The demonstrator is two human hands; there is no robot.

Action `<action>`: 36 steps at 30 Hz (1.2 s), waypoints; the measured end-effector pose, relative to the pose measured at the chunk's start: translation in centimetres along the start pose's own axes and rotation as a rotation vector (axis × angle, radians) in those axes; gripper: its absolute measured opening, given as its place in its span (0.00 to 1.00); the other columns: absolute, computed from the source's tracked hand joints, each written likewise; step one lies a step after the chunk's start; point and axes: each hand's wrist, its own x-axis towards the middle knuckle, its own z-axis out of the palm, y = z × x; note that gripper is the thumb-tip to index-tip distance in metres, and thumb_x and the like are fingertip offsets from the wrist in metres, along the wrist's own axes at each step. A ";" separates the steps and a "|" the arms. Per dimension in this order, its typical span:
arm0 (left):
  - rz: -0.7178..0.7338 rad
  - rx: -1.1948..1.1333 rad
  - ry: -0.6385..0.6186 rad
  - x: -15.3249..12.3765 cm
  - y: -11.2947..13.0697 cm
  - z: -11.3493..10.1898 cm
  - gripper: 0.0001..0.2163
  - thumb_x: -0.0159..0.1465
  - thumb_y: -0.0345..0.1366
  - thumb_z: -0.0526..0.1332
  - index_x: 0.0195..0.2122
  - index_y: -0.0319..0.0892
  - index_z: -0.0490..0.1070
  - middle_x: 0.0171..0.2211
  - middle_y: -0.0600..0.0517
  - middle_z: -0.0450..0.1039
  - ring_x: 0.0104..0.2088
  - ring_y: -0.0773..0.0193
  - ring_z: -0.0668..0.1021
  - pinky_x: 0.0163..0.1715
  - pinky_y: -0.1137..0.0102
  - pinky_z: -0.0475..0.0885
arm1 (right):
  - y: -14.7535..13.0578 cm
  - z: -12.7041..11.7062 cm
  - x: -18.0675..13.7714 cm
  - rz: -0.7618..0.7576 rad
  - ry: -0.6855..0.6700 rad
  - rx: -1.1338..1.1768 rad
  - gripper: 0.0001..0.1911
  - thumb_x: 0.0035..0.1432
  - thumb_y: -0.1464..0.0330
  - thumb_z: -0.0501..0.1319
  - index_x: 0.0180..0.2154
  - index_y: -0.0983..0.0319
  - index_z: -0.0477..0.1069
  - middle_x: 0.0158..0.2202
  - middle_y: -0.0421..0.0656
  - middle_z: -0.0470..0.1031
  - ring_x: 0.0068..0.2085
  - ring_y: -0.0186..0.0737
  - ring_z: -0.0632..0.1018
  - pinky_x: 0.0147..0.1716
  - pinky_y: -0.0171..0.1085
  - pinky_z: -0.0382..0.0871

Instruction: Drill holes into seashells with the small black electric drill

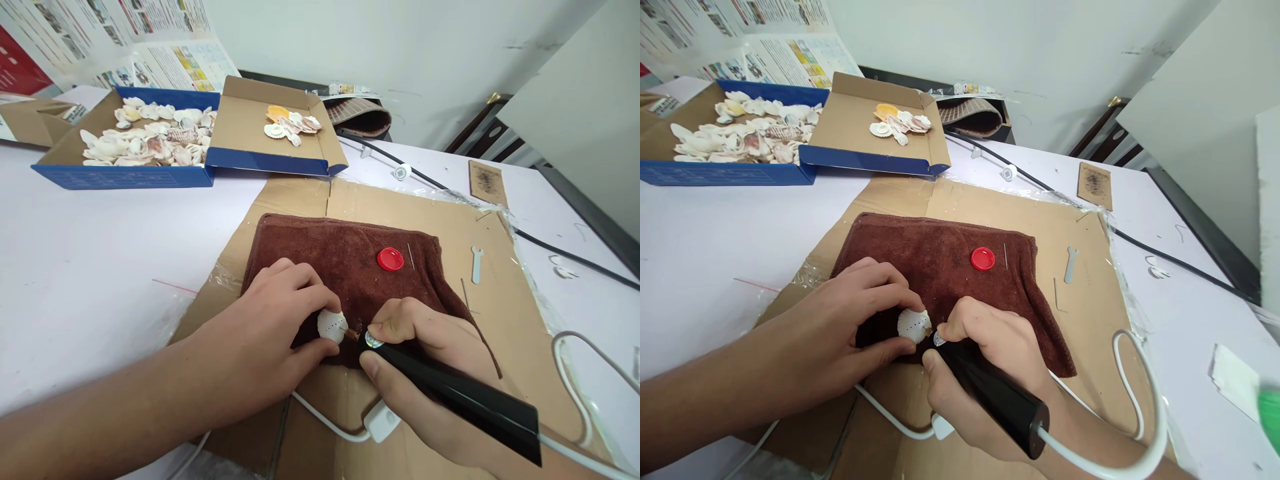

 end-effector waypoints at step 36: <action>-0.016 -0.014 0.091 0.0 -0.3 0.5 0.10 0.64 0.33 0.71 0.43 0.48 0.74 0.51 0.54 0.70 0.51 0.58 0.77 0.51 0.60 0.74 | 0.1 0.1 -0.1 0.004 0.019 -0.003 0.11 0.58 0.76 0.59 0.30 0.55 0.60 0.22 0.33 0.70 0.21 0.31 0.69 0.20 0.32 0.65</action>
